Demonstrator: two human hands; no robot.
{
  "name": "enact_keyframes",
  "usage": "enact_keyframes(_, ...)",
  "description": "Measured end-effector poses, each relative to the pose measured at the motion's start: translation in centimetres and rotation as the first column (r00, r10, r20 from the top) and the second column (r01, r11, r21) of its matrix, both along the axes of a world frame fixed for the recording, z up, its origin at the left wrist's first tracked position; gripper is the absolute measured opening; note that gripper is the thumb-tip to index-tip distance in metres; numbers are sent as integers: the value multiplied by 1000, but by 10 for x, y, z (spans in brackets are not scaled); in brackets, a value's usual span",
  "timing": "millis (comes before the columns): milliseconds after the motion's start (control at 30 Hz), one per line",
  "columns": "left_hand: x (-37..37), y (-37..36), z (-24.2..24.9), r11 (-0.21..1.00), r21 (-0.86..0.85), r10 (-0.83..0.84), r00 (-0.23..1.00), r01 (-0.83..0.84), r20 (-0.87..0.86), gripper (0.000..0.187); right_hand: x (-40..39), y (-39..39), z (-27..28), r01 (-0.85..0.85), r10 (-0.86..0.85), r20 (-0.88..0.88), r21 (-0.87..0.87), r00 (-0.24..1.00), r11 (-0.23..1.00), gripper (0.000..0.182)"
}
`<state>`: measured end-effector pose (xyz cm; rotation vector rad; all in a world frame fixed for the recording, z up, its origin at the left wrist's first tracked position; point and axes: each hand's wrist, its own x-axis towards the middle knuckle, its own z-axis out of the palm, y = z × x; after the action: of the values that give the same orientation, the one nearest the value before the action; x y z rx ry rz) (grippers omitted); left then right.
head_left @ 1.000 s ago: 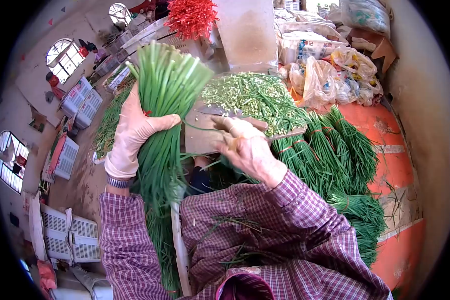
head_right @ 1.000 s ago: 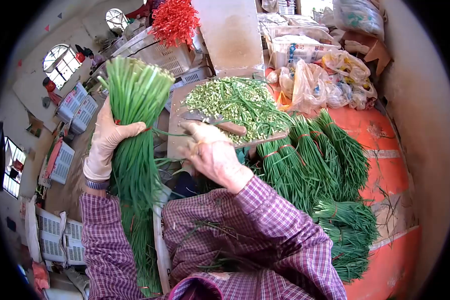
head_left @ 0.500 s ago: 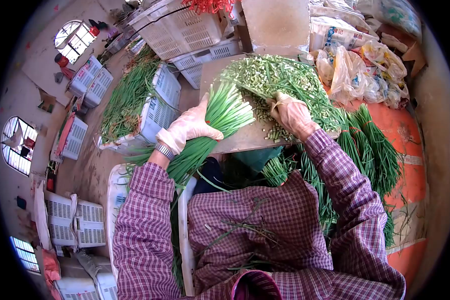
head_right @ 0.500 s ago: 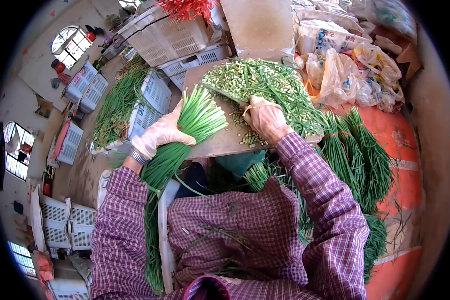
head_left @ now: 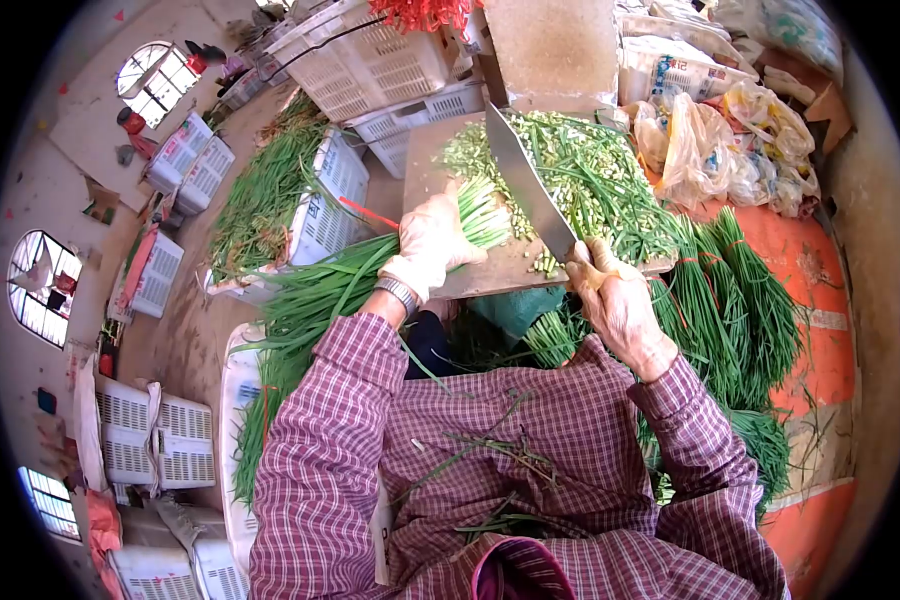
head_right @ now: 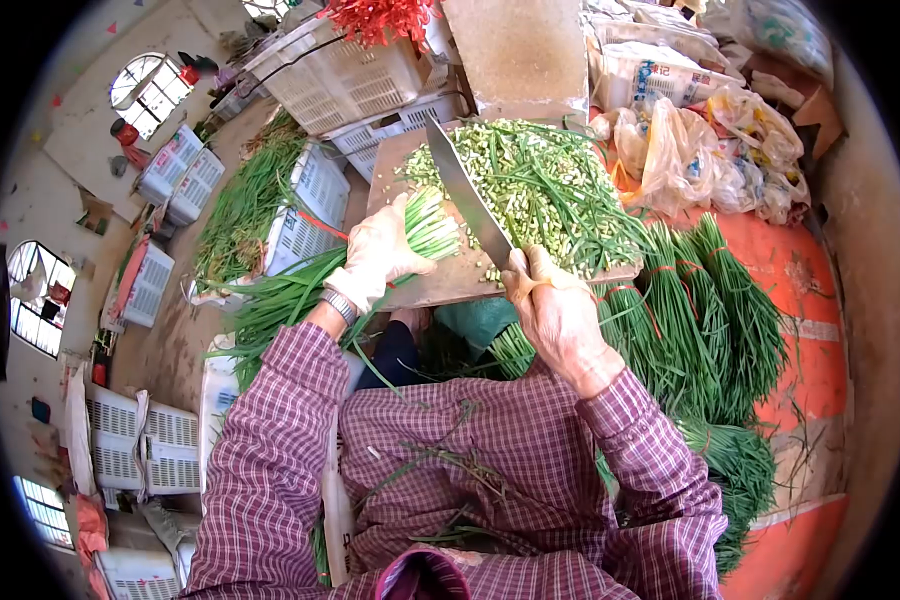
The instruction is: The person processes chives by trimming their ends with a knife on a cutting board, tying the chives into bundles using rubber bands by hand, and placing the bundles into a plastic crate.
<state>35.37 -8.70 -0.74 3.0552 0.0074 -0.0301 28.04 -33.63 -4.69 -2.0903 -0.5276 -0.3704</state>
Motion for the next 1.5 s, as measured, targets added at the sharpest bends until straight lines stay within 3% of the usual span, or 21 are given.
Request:
enact_keyframes(33,5,9,2,995,-75,-64,998,65,19,107,-5,1,1,16,-16,-6,-1,1000,1000,17)
enact_keyframes(167,21,29,8,960,-199,-217,974,199,-72,91,-10,1,2,80,-74,68,-94,995,992,16)
enact_keyframes(300,25,26,23,946,-228,-266,953,230,-143,87,-7,7,-8,81,-79,46,-54,996,995,16)
enact_keyframes(367,33,26,26,936,-316,-255,913,152,-317,100,-7,13,-18,92,-84,73,-116,994,989,14)
enact_keyframes(400,32,26,23,936,-317,-255,913,151,-319,100,-6,16,-23,91,-83,70,-116,994,989,14)
enact_keyframes(467,27,24,16,965,-211,-184,976,156,-118,118,-3,21,-29,121,-109,80,-165,991,979,13)
enact_keyframes(500,25,22,11,964,-203,-197,974,172,-110,135,-2,22,-30,121,-106,93,-165,990,979,16)
enact_keyframes(533,18,16,11,965,-202,-193,975,168,-113,135,-2,24,-28,117,-103,90,-163,991,980,16)
enact_keyframes(633,2,-8,-2,991,118,-59,998,58,5,134,-4,21,-22,106,-97,51,-221,994,969,18)
enact_keyframes(733,9,-14,-5,992,125,-25,999,29,-29,126,0,14,-30,72,-73,4,-238,997,969,19)
enact_keyframes(767,12,-10,-8,994,106,-37,999,38,-13,112,2,12,-33,51,-48,21,-189,999,981,19)
enact_keyframes(967,17,-4,-8,995,-11,-101,995,101,-5,91,-4,8,-24,56,-60,-61,-63,996,996,16)
enact_keyframes(1200,20,-1,-11,991,-49,-126,992,128,28,84,-15,11,-13,42,-50,-49,-151,998,988,14)
enact_keyframes(1400,24,-2,-9,998,20,-59,996,60,-71,84,-15,21,-24,57,-66,-47,-178,997,982,14)
enact_keyframes(1500,19,-1,-6,990,-59,-127,992,128,24,84,-16,27,-31,105,-108,-1,-197,994,975,15)
